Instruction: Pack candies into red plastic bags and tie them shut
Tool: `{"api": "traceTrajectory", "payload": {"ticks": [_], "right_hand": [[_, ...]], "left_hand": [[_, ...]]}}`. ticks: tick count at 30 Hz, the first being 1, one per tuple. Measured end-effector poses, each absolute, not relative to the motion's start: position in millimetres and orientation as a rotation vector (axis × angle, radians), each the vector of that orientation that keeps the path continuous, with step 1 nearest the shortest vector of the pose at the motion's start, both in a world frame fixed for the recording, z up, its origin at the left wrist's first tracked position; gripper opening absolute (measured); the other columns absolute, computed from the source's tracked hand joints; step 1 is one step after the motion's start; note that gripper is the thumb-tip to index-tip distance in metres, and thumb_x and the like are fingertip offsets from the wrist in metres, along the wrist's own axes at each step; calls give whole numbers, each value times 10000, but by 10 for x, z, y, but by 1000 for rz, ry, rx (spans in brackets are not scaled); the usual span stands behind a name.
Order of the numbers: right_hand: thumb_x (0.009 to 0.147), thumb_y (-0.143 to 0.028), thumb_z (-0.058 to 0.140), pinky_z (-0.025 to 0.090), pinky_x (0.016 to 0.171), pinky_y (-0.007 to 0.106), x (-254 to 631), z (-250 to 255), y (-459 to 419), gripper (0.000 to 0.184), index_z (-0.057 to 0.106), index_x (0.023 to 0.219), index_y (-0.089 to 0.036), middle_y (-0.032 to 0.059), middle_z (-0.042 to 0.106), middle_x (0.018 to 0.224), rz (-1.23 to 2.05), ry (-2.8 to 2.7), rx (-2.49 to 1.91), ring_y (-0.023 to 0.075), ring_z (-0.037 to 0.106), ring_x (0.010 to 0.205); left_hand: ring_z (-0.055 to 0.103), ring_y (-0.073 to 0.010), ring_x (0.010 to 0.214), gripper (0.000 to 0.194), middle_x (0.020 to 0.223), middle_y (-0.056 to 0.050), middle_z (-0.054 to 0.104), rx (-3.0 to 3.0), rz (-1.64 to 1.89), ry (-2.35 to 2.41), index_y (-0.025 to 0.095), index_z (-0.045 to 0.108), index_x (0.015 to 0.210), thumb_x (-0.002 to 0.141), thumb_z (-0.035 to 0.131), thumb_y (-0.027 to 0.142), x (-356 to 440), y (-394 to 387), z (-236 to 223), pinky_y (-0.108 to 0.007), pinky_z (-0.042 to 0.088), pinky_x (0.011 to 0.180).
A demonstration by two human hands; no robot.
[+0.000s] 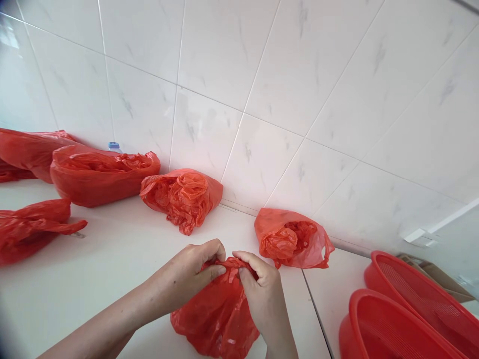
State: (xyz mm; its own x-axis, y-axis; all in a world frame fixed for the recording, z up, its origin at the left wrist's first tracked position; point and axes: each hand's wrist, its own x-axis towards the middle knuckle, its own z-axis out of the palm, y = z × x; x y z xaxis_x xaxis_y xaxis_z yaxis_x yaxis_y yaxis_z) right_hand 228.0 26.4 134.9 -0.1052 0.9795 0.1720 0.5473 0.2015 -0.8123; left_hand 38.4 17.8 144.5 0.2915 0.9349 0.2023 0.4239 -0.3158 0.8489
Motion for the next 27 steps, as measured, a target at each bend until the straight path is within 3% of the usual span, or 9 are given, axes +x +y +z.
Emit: {"api": "traceTrajectory", "payload": {"ticks": [4,6,10,14,17,19,23,27], "right_hand": [[822,-404,552,441,942,343,2369,1292,332,358,661,1119,-237,62,641,1156,1006,-1648,-1244,220,567,1089],[791,-447,583,455,912,333,2402,1205,439,390,673,1085,-205,79,651,1133,1046,-1509,-1272,229,577,1066],[729,-386,592,490,796,355,2451,903,740,350,690,980,-163,70,697,910,925,-1389,-1455,233,627,861],[703,-330,566,452,874,401,2505,627,959,314,698,916,-140,98,682,990,828,-1388,-1495,267,593,960],[711,-378,587,472,830,414,2559,564,992,364,686,966,-138,109,670,997,848,-1404,-1471,275,590,940],[752,-444,591,483,833,398,2626,567,949,481,612,1151,-177,94,652,1048,910,-1414,-1399,260,588,975],[791,-634,544,408,988,420,2846,511,746,758,290,1419,-296,100,486,1346,1210,-1392,-1178,249,481,1217],[592,-685,705,332,1059,437,2886,384,451,1054,222,1447,-302,127,319,1473,1500,-1525,-1023,282,357,1326]], "left_hand": [[478,-113,718,112,760,51,540,2073,1031,1233,206,489,718,789,561,159,369,172,1481,-224,355,625],[486,-127,791,155,798,30,526,2207,1007,1194,189,482,678,767,580,107,357,135,1527,-227,373,675],[479,-119,715,243,753,28,530,2445,722,933,180,426,596,747,565,49,325,9,1590,-229,396,655],[498,-112,638,278,712,36,555,2406,490,798,183,411,548,721,576,41,266,-61,1548,-231,395,586],[543,-115,661,197,734,42,580,2237,411,804,193,519,587,713,612,74,164,-36,1485,-220,412,585],[583,-130,746,91,841,41,619,2078,455,811,234,629,768,719,672,170,63,4,1426,-220,448,650],[568,-232,1031,593,1176,-35,578,1938,642,1008,287,558,1175,632,770,397,-113,101,1189,-327,470,865],[313,-360,1339,1181,1502,-138,260,1900,568,1090,246,251,1448,443,845,428,-29,176,738,-447,363,1051]]}}
